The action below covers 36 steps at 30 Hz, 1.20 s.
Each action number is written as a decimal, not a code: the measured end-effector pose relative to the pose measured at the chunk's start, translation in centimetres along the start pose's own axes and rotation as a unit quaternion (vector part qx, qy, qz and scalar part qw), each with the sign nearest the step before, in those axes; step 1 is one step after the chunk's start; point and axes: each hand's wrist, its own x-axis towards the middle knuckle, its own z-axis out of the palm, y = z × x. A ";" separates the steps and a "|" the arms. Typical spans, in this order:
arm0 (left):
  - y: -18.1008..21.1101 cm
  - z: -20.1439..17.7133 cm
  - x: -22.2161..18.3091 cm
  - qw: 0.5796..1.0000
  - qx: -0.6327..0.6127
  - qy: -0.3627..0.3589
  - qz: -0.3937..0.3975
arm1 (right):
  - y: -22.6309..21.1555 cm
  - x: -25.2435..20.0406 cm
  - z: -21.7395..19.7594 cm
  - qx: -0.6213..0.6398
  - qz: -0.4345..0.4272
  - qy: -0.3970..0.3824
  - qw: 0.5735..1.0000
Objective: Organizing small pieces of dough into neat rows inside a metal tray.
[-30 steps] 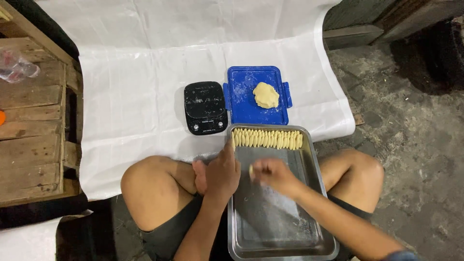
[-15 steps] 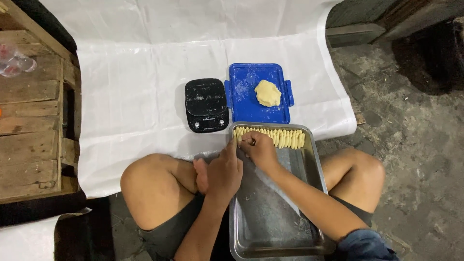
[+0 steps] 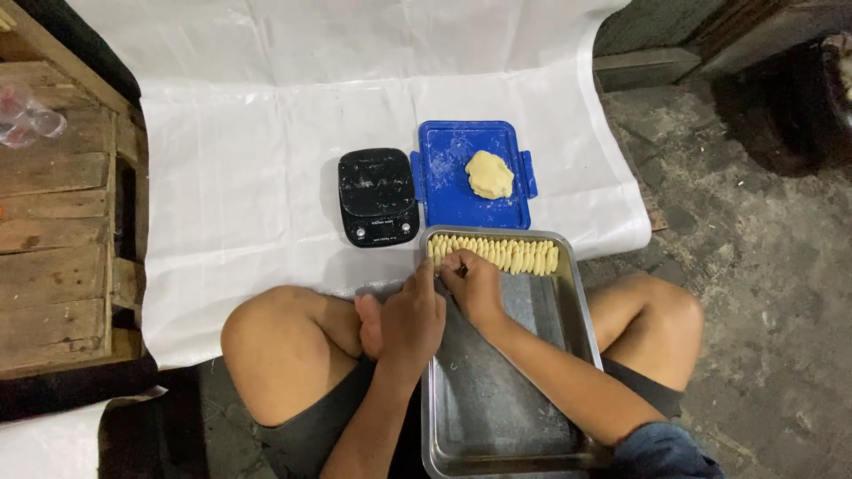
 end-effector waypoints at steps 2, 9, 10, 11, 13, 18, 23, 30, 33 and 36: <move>0.2 -0.3 0.0 1.000 0.005 0.007 0.003 | -0.7 -0.3 -0.1 -0.004 -0.003 0.006 1.000; 0.4 -0.4 0.0 1.000 0.002 0.005 0.003 | -0.5 -0.1 -0.4 -0.021 -0.034 -0.006 0.999; 0.4 -0.3 0.1 1.000 0.002 0.006 0.003 | -0.9 -0.2 -0.7 -0.021 -0.035 -0.005 0.999; 0.4 -0.3 0.1 1.000 0.004 0.004 0.002 | -1.3 -0.3 -1.0 -0.015 -0.028 -0.014 0.999; 0.4 -0.5 0.0 1.000 0.008 0.000 -0.003 | -2.1 -0.8 -1.7 -0.009 -0.021 -0.026 0.999; 0.7 -1.1 0.2 0.998 -0.012 -0.049 -0.041 | -1.3 -0.8 -5.1 -0.047 -0.050 -0.004 0.998; 0.4 -0.8 0.3 0.998 -0.017 -0.049 -0.037 | -5.2 -4.1 -12.4 -0.286 -0.122 0.036 0.950; 0.3 -0.9 0.1 0.994 -0.071 -0.074 -0.044 | 0.9 -12.0 -19.8 -0.443 0.130 -0.015 0.887; 0.6 -2.0 0.2 0.991 -0.097 -0.075 -0.045 | 2.7 -12.6 -19.7 -0.243 0.219 -0.125 0.937; 0.7 -2.0 0.4 0.990 -0.098 -0.074 -0.064 | 7.5 -12.8 -18.6 0.089 0.223 -0.057 0.969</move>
